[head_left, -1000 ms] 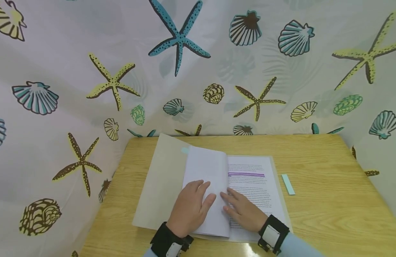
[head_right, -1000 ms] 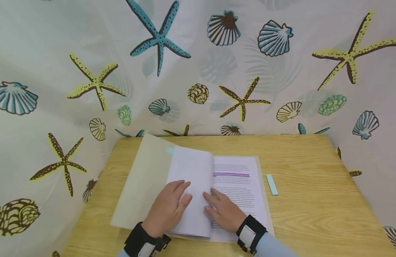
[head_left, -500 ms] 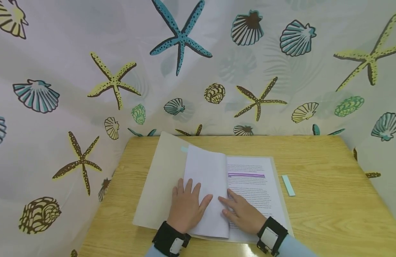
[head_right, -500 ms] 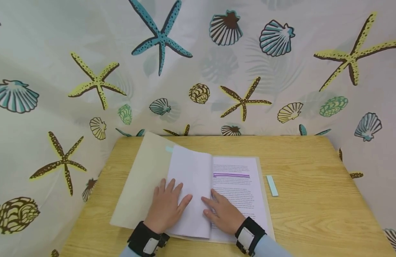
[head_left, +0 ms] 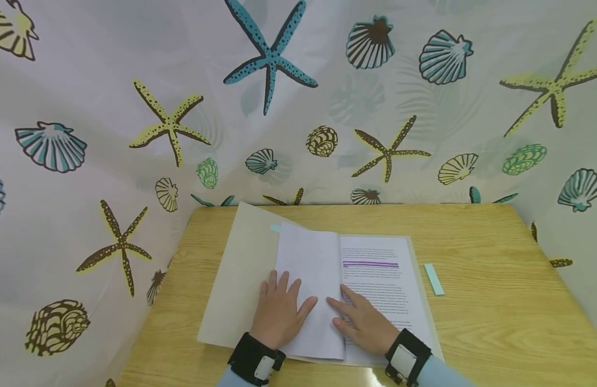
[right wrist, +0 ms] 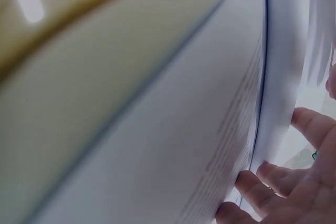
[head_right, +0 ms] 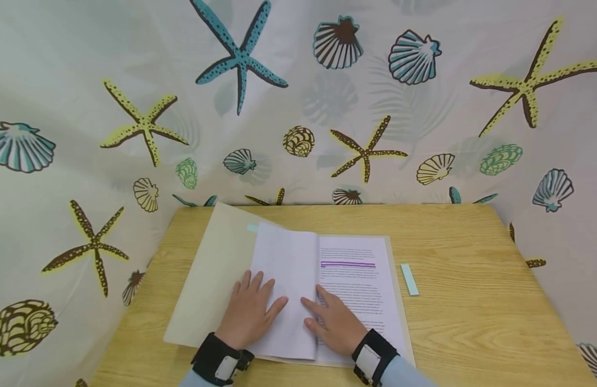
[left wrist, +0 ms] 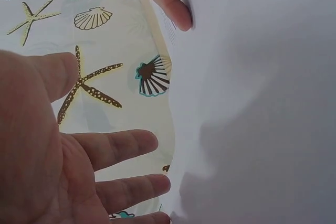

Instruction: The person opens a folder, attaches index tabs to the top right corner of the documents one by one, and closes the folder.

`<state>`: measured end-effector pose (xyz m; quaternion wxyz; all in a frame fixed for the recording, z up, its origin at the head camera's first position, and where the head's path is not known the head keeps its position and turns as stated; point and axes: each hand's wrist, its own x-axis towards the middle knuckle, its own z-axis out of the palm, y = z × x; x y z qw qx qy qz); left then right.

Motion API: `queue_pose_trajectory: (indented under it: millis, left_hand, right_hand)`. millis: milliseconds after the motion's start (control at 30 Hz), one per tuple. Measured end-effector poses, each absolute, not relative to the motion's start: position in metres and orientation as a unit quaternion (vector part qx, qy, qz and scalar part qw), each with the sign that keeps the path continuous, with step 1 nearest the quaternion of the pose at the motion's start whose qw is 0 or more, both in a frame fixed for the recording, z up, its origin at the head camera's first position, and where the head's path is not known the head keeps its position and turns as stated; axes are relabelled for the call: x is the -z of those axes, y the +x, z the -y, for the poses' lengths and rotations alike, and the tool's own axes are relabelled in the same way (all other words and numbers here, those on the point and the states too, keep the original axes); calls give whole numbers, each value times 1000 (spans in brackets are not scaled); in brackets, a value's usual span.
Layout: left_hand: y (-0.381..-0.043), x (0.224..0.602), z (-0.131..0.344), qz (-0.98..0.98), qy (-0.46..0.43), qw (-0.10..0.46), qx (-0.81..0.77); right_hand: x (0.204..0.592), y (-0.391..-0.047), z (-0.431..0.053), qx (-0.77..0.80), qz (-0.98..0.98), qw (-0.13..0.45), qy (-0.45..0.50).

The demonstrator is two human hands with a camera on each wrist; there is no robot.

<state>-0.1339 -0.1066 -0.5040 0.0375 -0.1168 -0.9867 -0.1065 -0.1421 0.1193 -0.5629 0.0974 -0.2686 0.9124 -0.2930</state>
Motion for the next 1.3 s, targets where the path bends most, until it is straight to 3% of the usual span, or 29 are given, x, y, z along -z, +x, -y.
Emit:
queue_pose_trajectory:
  millis: [333,667,833,1100,1300]
  left_hand:
    - [-133,494,99,987,-127,46,83]
    - [-139,488,37,972,-199,32,121]
    - [-160,494,12,966,-181,-1,184]
    - [-182,512,12,979,-148,-77,118]
    - [-179,526,19,981,-156,-81,83]
  right_hand:
    - [560,-140,-114,278,-918,93,-266]
    - [568,-142,-114,308,-899,39,-308]
    - [568,-142,-119,345,-889,58,-295]
    - [566,-149,-125,357,-874,131,-303]
    - [555,-151,-143,338,-867,180,-319]
